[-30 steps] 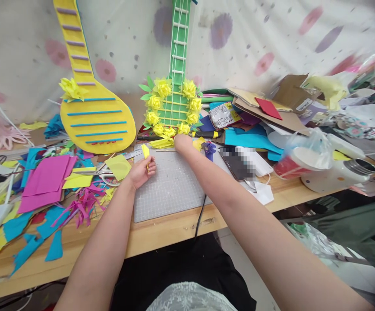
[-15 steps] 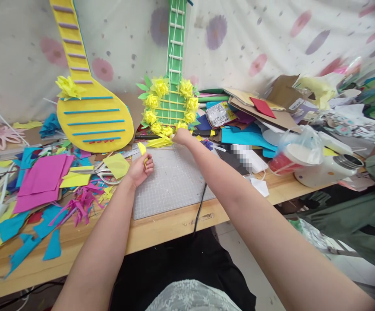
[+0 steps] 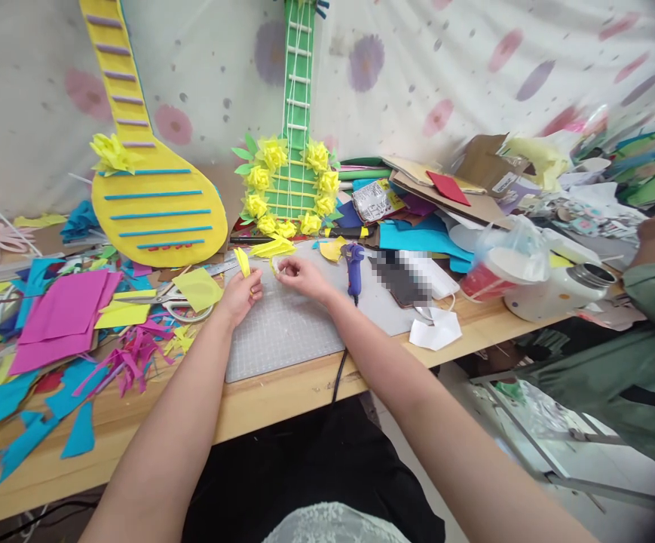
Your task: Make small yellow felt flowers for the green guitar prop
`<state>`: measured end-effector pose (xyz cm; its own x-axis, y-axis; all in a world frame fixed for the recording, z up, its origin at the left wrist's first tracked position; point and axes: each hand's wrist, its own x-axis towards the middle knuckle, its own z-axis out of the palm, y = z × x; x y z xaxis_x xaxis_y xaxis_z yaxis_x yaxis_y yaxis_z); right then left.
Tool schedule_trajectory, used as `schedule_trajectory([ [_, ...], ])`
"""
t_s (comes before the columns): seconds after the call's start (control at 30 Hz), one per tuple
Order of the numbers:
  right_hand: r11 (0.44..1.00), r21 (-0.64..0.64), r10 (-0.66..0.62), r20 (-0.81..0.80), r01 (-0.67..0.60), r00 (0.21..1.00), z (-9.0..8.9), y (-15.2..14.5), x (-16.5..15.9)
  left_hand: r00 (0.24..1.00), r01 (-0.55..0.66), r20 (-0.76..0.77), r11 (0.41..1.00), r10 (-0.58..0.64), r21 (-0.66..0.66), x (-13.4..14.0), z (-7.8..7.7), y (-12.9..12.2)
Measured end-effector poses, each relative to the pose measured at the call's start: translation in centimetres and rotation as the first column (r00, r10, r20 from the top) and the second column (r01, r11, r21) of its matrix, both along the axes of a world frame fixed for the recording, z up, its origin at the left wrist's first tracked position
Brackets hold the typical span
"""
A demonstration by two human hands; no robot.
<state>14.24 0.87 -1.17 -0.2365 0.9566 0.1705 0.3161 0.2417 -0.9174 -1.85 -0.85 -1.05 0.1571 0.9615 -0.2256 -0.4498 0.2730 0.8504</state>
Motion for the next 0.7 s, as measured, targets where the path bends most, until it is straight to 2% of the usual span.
schedule_trajectory([
  [0.07,0.998,-0.001,0.058,-0.017,-0.058,0.998,-1.0,-0.8,-0.6,0.999,-0.017,-0.047,1.000,0.018,0.017,0.2,-0.1,0.0],
  [0.17,0.996,0.015,0.089,-0.012,-0.089,0.996,-1.6,-1.1,-0.7,0.997,-0.038,-0.062,0.999,0.040,0.030,0.4,0.0,-0.1],
  [0.37,0.999,0.029,0.031,0.078,-0.033,0.996,-1.5,-1.1,0.2,0.979,-0.106,-0.165,0.991,0.117,0.078,0.4,0.1,-0.1],
  [0.57,0.997,0.060,-0.059,0.185,0.049,0.981,-1.4,-1.2,0.4,0.912,0.030,-0.407,0.978,0.057,0.204,0.6,-0.6,-0.4],
  [0.7,0.996,0.062,-0.083,0.247,0.070,0.965,-1.2,-1.2,0.3,0.854,0.069,-0.517,0.971,0.061,0.228,0.6,-1.1,-0.3],
])
